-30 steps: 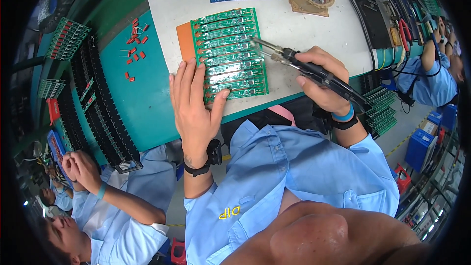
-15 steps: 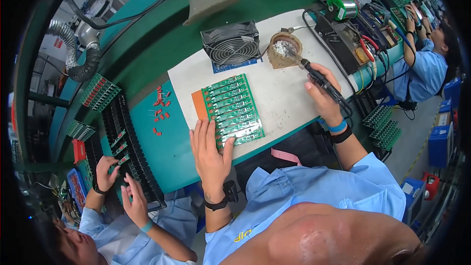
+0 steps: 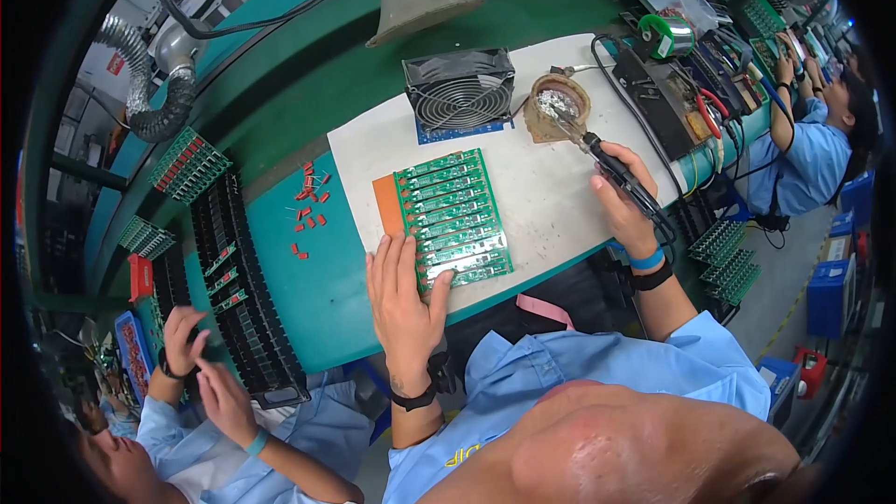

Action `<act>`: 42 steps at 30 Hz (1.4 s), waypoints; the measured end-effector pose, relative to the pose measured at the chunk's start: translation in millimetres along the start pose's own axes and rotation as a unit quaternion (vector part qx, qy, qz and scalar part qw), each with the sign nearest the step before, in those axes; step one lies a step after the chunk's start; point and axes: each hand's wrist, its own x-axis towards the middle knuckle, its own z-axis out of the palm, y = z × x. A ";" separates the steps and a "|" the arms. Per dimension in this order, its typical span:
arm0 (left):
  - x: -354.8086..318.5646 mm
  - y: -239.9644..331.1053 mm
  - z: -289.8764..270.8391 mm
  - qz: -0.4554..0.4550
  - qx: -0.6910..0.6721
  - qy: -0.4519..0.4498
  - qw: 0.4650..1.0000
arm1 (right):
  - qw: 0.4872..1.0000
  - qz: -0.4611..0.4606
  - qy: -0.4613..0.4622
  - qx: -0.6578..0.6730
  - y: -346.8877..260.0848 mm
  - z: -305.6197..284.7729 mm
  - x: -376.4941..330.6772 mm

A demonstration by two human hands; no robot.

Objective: The person places a metal plate over a circuit board, solders components onto it, and then breaks the board into smaller pieces. They finish by soldering components onto the individual circuit board pieces.

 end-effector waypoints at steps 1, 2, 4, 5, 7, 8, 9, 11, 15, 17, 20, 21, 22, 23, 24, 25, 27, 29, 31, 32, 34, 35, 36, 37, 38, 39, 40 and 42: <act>0.1 -0.4 0.1 -0.002 -0.003 -0.004 1.000 | 1.000 -0.002 -0.002 -0.006 -0.8 0.1 0.3; 0.7 -0.5 0.1 -0.003 -0.005 -0.003 1.000 | 1.000 -0.003 -0.003 -0.007 0.2 -0.4 0.7; 2.7 0.0 -0.4 -0.005 -0.005 -0.008 1.000 | 0.999 -0.030 -0.001 -0.012 3.3 -2.7 1.8; 2.2 0.1 -0.6 -0.005 -0.005 -0.013 1.000 | 0.999 -0.041 0.000 -0.014 4.6 -3.0 0.6; 2.7 -0.4 -1.3 -0.004 -0.005 -0.013 1.000 | 0.998 -0.058 -0.001 -0.013 4.6 -2.4 0.5; 3.2 -0.4 -1.7 -0.002 -0.004 -0.012 1.000 | 0.997 -0.075 -0.003 -0.011 4.1 -2.4 1.2; 3.7 -0.3 -2.2 0.001 -0.003 -0.010 1.000 | 0.996 -0.093 -0.004 -0.009 3.2 -2.9 2.1; 2.2 0.9 -0.1 0.005 -0.002 -0.011 1.000 | 0.995 -0.104 0.006 0.002 -8.0 -4.6 11.0; 0.0 -0.1 -0.5 0.012 0.002 -0.012 1.000 | 0.989 -0.129 0.038 0.057 -42.8 -3.8 32.1; -2.4 0.5 -0.6 0.005 0.006 -0.009 1.000 | 0.982 -0.137 0.055 0.122 -51.6 -3.2 35.1; -5.6 -1.5 1.0 0.006 0.008 -0.010 1.000 | 0.988 -0.135 -0.012 0.070 -45.1 0.6 16.4; -5.9 -2.5 2.7 0.003 0.009 -0.010 1.000 | 0.989 -0.133 -0.050 0.046 -41.5 1.4 10.7; -0.6 -3.1 5.5 -0.008 0.010 -0.022 1.000 | 0.990 -0.118 -0.055 0.046 -37.9 1.4 9.7; 3.2 -3.0 7.8 0.001 0.008 -0.014 1.000 | 0.989 -0.111 -0.090 0.021 -34.6 0.5 5.7; 2.6 -0.8 4.2 0.007 0.011 -0.005 1.000 | 0.986 -0.105 -0.129 0.003 -35.3 1.7 2.2; 1.0 -2.4 2.8 -0.006 0.016 -0.023 1.000 | 0.981 -0.101 -0.164 -0.015 -34.7 5.4 -3.6; 2.0 -4.2 4.1 0.007 0.010 -0.014 1.000 | 0.981 -0.069 -0.179 0.002 -35.9 9.8 -10.1; 4.2 -5.2 5.6 0.003 0.009 -0.010 1.000 | 0.980 -0.048 -0.193 0.021 -35.8 12.6 -9.1; 5.3 -6.7 6.9 0.006 0.008 -0.011 1.000 | 0.977 -0.055 -0.207 0.016 -33.1 13.6 -10.4; 5.0 -7.1 6.7 0.009 0.008 -0.010 1.000 | 0.974 -0.069 -0.214 0.009 -32.0 14.0 -11.0; 3.8 -6.9 5.6 -0.001 0.013 -0.013 1.000 | 0.971 -0.081 -0.226 0.004 -29.7 16.9 -11.0; 3.5 -6.5 6.1 0.000 0.014 -0.013 1.000 | 0.971 -0.081 -0.226 0.005 -28.9 17.5 -11.6; 3.1 -6.0 6.3 0.001 0.015 -0.014 1.000 | 0.971 -0.080 -0.225 0.007 -28.2 18.4 -11.8; 2.5 -5.6 6.3 -0.002 0.015 -0.015 1.000 | 0.971 -0.080 -0.225 0.008 -27.7 19.3 -11.8; 2.0 -5.2 6.2 -0.002 0.014 -0.017 1.000 | 0.971 -0.078 -0.227 0.009 -27.4 20.0 -11.6; 1.3 -4.8 5.9 -0.002 0.014 -0.018 1.000 | 0.971 -0.077 -0.226 0.007 -27.2 20.9 -11.2; 1.8 -5.2 5.8 -0.001 0.014 -0.019 1.000 | 0.971 -0.077 -0.224 0.005 -26.6 22.3 -10.0; 1.6 -5.8 5.8 -0.001 0.014 -0.019 1.000 | 0.972 -0.077 -0.223 0.004 -26.2 25.2 -7.2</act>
